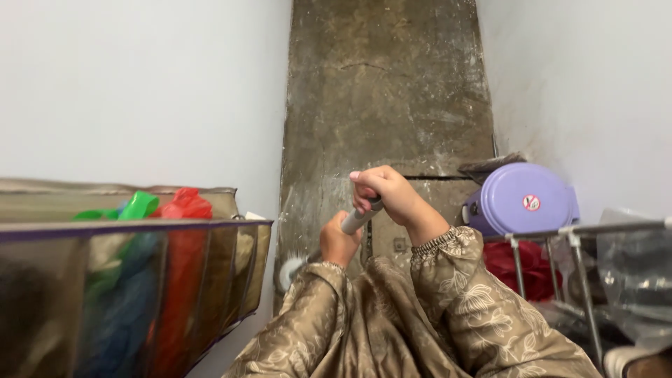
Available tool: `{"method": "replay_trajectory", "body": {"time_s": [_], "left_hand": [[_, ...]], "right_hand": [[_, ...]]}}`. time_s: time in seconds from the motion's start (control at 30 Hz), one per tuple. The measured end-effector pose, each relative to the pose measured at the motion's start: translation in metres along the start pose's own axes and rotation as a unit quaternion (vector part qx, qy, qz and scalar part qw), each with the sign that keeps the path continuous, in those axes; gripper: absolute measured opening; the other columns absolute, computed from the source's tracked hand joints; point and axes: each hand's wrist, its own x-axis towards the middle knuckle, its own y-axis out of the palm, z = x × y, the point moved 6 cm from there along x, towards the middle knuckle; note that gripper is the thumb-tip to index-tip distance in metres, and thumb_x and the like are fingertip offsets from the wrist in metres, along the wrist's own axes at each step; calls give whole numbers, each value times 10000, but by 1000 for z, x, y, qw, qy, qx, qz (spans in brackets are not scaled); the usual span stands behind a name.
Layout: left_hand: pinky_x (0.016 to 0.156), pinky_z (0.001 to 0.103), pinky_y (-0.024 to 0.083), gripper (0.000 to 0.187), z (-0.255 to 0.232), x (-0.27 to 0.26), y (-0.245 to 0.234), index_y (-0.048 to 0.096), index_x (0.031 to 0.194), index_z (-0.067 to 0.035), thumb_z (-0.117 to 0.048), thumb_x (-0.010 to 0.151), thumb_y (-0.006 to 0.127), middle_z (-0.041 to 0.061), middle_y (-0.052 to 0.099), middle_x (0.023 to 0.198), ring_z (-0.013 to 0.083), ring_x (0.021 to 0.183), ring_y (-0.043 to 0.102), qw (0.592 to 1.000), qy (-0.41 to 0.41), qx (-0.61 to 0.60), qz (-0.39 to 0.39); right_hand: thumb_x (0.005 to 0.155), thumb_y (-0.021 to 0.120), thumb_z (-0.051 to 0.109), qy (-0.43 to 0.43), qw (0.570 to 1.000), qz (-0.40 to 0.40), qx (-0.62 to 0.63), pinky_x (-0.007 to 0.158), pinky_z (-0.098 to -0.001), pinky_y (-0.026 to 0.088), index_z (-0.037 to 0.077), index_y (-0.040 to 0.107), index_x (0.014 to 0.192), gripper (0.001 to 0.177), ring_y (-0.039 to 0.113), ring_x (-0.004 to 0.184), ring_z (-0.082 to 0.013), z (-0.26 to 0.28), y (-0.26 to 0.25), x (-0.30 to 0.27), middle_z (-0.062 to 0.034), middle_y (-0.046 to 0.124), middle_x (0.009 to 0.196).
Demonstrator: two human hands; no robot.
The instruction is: Assembling a spin mop and mopping a concrete floor in a hallway.
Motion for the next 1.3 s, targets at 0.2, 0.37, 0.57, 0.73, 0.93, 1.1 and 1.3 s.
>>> {"method": "replay_trajectory", "body": {"time_s": [0.2, 0.37, 0.57, 0.73, 0.93, 1.1, 1.3], "left_hand": [[672, 433, 557, 128, 32, -57, -38, 642, 856, -127, -111, 741, 695, 150, 708, 793, 342, 758, 734, 998, 20, -64, 9], [661, 426, 542, 80, 25, -54, -53, 652, 852, -93, -69, 818, 720, 174, 687, 781, 340, 731, 672, 991, 107, -80, -5], [639, 375, 525, 145, 53, -53, -56, 571, 782, -91, -63, 845, 699, 125, 679, 736, 262, 681, 652, 963, 176, -175, 108], [622, 426, 470, 239, 64, -79, -32, 587, 788, -59, -74, 706, 811, 176, 661, 753, 375, 739, 608, 951, 285, -58, 106], [668, 398, 545, 112, 11, -146, -31, 648, 820, -111, -134, 755, 737, 149, 704, 777, 336, 719, 715, 954, 168, -145, 202], [694, 404, 552, 198, -33, -158, -27, 666, 938, -119, -155, 777, 775, 165, 704, 848, 370, 813, 712, 916, 243, -138, 287], [719, 428, 534, 246, -29, -122, 1, 647, 917, -113, -149, 739, 812, 162, 712, 882, 378, 862, 696, 882, 333, -94, 321]], "right_hand": [[1007, 554, 225, -39, 997, 0, -61, 628, -332, 482, 79, 450, 571, 471, 568, 550, -175, -36, 56, -44, -63, 562, 568], [1016, 537, 218, -139, 984, -41, -102, 615, -307, 461, 44, 523, 629, 424, 564, 595, -146, -27, 96, -83, -69, 590, 628], [1024, 531, 208, -176, 961, -143, -160, 551, -278, 448, 8, 601, 679, 405, 564, 591, -118, -88, 122, -118, -70, 619, 656], [1055, 507, 203, -168, 947, -225, -156, 545, -279, 442, 5, 574, 644, 461, 561, 576, -123, -106, 115, -154, -73, 607, 626], [1046, 517, 211, -141, 943, -285, -95, 605, -316, 471, 33, 495, 604, 477, 587, 583, -168, -56, 110, -216, -87, 592, 598], [1019, 542, 214, -180, 920, -326, -125, 676, -328, 483, 23, 547, 628, 435, 599, 645, -178, -23, 114, -242, -82, 584, 626], [1032, 528, 188, -224, 899, -339, -165, 681, -310, 482, 18, 602, 711, 371, 593, 696, -147, -60, 100, -242, -55, 607, 708]]}}
